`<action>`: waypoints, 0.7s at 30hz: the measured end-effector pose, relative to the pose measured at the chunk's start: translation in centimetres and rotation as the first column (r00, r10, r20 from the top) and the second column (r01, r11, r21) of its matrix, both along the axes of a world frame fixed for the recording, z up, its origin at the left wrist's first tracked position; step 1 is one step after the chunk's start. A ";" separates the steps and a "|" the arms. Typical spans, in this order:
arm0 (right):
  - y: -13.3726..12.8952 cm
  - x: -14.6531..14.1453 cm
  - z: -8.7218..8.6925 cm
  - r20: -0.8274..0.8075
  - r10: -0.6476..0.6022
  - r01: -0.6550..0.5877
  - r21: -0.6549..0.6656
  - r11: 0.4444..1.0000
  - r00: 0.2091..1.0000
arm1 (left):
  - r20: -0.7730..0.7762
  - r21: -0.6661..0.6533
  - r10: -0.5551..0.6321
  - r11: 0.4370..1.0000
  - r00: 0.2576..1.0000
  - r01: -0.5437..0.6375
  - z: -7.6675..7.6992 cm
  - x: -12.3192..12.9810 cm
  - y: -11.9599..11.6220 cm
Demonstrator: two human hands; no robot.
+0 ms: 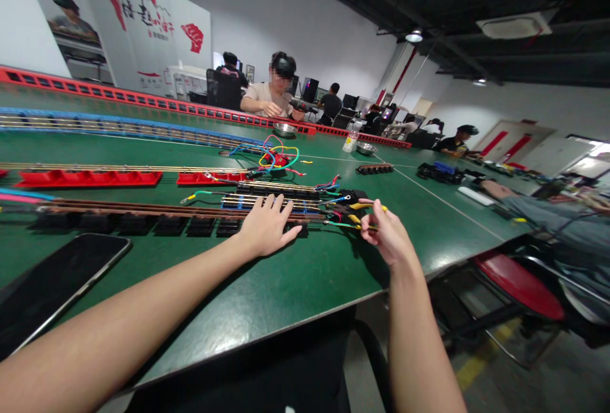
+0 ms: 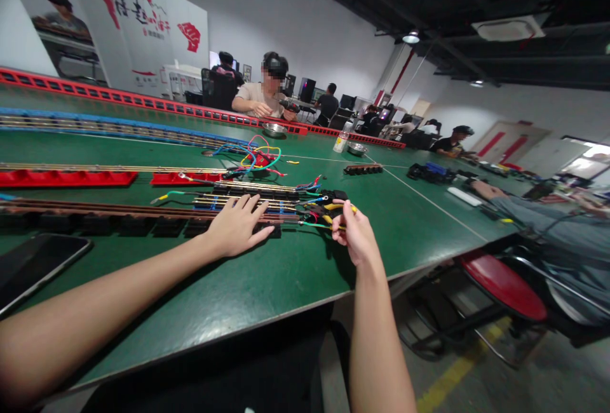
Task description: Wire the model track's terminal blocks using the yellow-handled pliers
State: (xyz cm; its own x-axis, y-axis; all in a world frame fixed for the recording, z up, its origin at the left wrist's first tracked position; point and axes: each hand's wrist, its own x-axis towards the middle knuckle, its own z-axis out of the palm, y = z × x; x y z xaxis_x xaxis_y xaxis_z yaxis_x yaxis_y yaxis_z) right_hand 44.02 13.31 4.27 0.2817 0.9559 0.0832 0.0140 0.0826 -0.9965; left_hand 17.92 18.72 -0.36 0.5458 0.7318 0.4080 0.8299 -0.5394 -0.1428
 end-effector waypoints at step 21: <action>-2.7 -4.2 -5.3 0.760 -0.300 -0.010 0.374 0.927 0.576 | 0.017 0.015 -0.009 1.000 1.000 0.009 -0.1 0.1 0.0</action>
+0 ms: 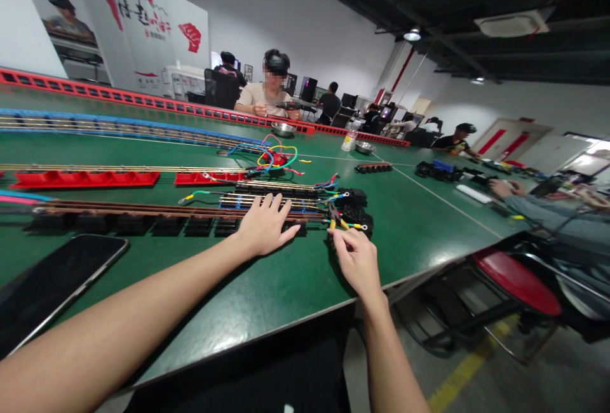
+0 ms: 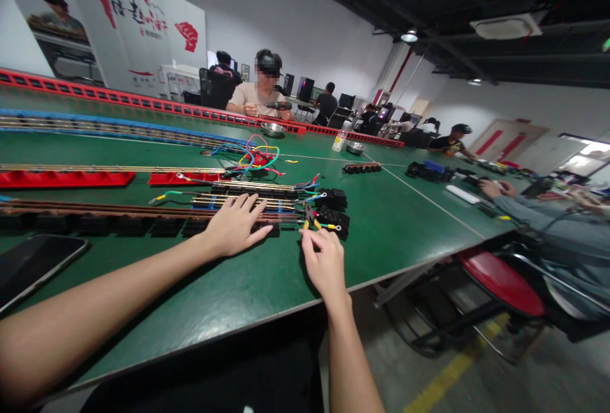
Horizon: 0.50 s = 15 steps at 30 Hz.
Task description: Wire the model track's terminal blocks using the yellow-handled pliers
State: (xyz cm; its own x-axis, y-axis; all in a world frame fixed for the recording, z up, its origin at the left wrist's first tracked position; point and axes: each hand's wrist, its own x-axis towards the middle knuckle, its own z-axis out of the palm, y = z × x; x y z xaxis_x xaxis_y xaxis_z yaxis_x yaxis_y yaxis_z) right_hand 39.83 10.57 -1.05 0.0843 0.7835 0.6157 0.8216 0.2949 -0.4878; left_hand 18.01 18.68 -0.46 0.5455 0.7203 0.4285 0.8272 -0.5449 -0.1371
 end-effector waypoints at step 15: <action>-0.3 -0.3 -0.6 0.218 -0.016 0.047 -0.136 0.990 0.976 | 0.036 -0.041 -0.014 0.999 0.999 0.015 0.0 -0.2 0.0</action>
State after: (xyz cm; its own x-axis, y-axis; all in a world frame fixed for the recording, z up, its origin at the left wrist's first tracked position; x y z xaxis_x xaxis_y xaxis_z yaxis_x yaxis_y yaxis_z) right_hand 39.56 10.25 -1.69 -0.0124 0.8621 0.5067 0.9198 0.2086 -0.3325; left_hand 17.86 18.71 -0.43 0.5407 0.7298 0.4184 0.8233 -0.5613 -0.0849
